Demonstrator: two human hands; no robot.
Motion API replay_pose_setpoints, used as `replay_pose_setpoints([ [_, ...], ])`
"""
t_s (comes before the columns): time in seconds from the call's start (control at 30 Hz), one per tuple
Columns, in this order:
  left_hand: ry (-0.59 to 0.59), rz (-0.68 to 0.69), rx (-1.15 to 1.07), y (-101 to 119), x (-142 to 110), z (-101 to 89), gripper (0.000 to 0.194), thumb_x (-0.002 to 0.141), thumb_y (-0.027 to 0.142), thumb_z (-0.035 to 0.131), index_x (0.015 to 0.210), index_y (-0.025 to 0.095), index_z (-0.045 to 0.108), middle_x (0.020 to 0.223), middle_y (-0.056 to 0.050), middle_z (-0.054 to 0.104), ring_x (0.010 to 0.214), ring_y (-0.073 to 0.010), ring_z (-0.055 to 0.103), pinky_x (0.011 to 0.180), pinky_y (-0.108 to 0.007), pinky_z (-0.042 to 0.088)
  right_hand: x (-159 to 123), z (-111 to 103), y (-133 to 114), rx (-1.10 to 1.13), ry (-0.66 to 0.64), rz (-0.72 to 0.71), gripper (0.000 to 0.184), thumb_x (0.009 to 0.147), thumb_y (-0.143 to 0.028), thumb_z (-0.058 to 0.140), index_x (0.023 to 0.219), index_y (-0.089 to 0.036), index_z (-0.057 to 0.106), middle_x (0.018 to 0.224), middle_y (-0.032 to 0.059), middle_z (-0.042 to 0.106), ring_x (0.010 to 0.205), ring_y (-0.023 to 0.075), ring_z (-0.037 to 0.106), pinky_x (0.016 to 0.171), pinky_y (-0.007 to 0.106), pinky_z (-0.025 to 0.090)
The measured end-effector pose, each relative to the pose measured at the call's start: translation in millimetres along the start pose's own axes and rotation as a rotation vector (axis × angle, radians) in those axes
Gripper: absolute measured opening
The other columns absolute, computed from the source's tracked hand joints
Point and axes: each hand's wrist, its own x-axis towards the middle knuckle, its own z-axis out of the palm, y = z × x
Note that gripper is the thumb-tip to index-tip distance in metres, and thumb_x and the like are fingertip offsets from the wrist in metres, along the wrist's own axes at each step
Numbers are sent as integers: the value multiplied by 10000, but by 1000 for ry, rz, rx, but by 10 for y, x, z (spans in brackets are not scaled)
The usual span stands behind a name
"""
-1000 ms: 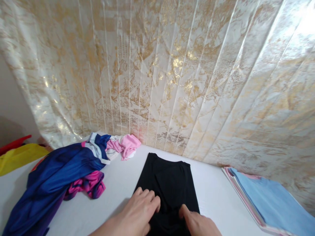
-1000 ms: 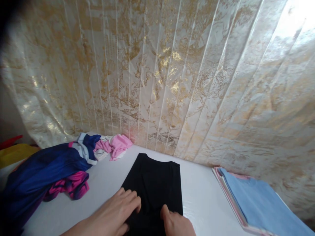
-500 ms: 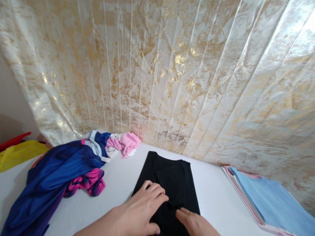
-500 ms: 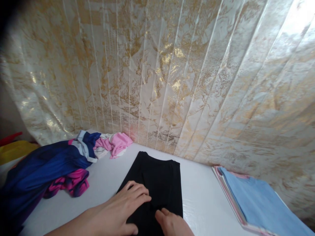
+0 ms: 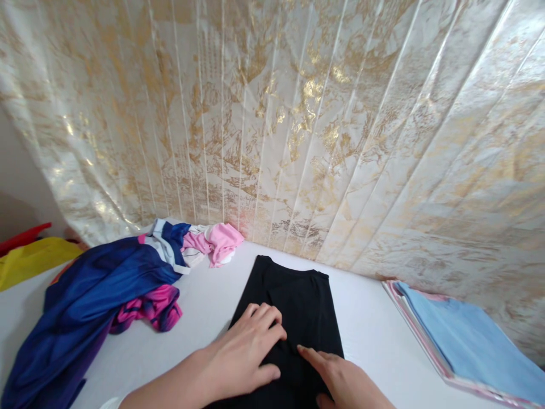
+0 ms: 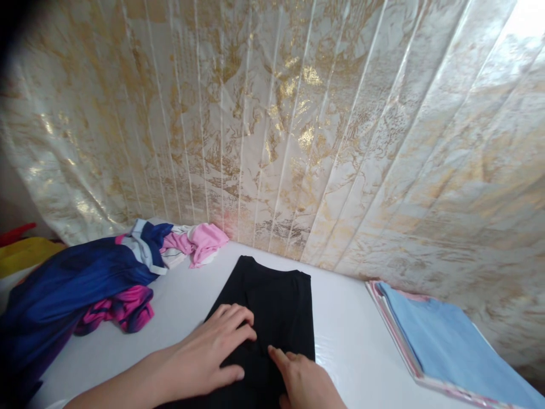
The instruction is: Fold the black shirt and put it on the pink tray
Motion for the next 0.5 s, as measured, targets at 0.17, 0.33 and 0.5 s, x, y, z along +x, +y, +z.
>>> replay_pose_setpoints([
  [0.17, -80, -245, 114, -92, -43, -144, 310, 769, 330, 716, 1003, 165, 597, 1019, -68, 605, 976, -283, 539, 864, -406, 402, -91, -127, -78, 82, 9, -20, 705, 711, -83, 554, 1403, -169, 447, 1368, 95, 538, 1199, 271, 562, 1011, 339, 444],
  [0.33, -147, -237, 54, -184, -83, -159, 189, 752, 306, 725, 879, 201, 634, 936, -29, 635, 944, -259, 576, 845, -357, 407, -118, -166, -74, 163, 74, -80, 557, 724, -68, 533, 1251, -234, 609, 1206, 45, 672, 1110, 251, 627, 943, 307, 478],
  [0.5, -291, -103, -276, -264, -28, -328, 184, 745, 166, 678, 912, 227, 632, 913, 39, 651, 897, -182, 612, 753, -226, 424, -195, -254, 1, 305, 146, -194, 511, 739, -93, 528, 1189, -308, 637, 1165, -33, 690, 1086, 189, 636, 910, 245, 472],
])
